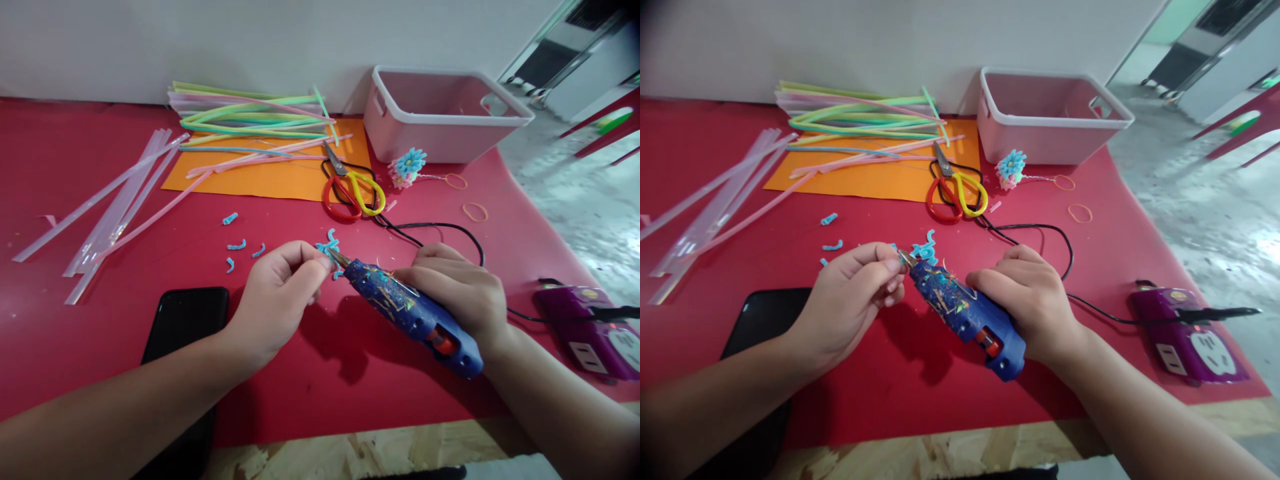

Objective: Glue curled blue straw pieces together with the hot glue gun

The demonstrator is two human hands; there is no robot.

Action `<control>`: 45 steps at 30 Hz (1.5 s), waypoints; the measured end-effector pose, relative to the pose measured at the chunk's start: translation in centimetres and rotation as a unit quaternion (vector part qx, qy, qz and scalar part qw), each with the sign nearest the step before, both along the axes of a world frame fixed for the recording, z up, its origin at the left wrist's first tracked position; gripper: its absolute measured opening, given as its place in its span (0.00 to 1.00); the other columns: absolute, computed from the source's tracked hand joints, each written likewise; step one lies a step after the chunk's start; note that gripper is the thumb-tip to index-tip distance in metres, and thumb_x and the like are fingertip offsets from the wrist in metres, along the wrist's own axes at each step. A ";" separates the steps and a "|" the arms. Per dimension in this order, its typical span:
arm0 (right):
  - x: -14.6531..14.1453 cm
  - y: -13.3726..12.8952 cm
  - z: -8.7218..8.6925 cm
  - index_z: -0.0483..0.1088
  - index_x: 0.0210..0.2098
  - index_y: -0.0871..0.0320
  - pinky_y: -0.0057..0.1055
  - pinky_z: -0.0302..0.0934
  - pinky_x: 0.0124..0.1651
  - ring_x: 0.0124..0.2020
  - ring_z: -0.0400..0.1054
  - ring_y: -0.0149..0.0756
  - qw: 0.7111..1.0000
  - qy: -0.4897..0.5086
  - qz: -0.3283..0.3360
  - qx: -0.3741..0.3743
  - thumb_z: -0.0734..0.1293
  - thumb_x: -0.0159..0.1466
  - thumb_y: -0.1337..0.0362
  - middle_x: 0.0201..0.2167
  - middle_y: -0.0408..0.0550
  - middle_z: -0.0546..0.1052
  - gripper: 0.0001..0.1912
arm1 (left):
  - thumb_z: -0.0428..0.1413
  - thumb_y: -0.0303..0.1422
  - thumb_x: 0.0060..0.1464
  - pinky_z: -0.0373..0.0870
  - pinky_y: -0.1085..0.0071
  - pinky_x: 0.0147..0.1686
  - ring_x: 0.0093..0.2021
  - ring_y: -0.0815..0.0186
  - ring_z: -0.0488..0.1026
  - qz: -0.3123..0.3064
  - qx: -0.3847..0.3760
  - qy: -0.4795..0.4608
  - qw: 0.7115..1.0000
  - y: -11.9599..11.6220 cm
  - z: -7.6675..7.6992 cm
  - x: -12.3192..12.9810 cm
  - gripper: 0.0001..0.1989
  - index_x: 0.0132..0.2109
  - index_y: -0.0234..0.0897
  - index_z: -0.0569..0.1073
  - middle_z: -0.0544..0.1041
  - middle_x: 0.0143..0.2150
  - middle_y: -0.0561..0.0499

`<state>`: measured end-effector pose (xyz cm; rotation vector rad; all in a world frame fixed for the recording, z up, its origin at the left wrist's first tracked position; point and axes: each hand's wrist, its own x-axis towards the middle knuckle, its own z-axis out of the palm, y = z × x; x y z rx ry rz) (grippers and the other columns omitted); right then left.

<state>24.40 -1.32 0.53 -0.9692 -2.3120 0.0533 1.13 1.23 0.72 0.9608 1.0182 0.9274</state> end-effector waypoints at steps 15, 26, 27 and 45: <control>-0.3 -0.4 -0.4 0.68 0.38 0.54 0.34 0.63 0.34 0.22 0.64 0.32 0.997 0.058 -0.050 -0.021 0.65 0.66 0.71 0.22 0.40 0.67 0.05 | 0.61 0.34 0.58 0.58 0.74 0.26 0.24 0.73 0.60 0.007 0.017 -0.032 0.999 0.1 -0.2 0.1 0.07 0.33 0.38 0.73 0.66 0.24 0.57; -0.4 -1.1 -0.9 0.69 0.34 0.53 0.30 0.62 0.25 0.20 0.65 0.31 0.979 0.131 -0.126 -0.095 0.69 0.60 0.71 0.23 0.38 0.71 0.07 | 0.63 0.36 0.60 0.60 0.77 0.25 0.25 0.73 0.62 -0.011 0.033 -0.080 0.996 -0.1 -0.6 0.0 0.06 0.36 0.41 0.76 0.70 0.27 0.57; -0.6 -1.2 -1.1 0.69 0.32 0.53 0.29 0.60 0.23 0.19 0.65 0.30 0.965 0.163 -0.147 -0.141 0.69 0.60 0.71 0.22 0.38 0.72 0.07 | 0.63 0.35 0.60 0.60 0.78 0.26 0.26 0.74 0.63 -0.012 0.037 -0.083 0.996 0.0 -0.7 0.0 0.05 0.36 0.41 0.76 0.72 0.29 0.57; -3.0 -2.1 -0.9 0.70 0.31 0.55 0.26 0.48 0.21 0.17 0.57 0.25 0.714 0.414 -0.123 -0.551 0.67 0.55 0.67 0.18 0.37 0.69 0.03 | 0.67 0.33 0.56 0.65 0.82 0.26 0.24 0.78 0.65 0.031 0.019 -0.115 0.993 0.1 -0.6 0.0 0.04 0.34 0.40 0.81 0.74 0.28 0.58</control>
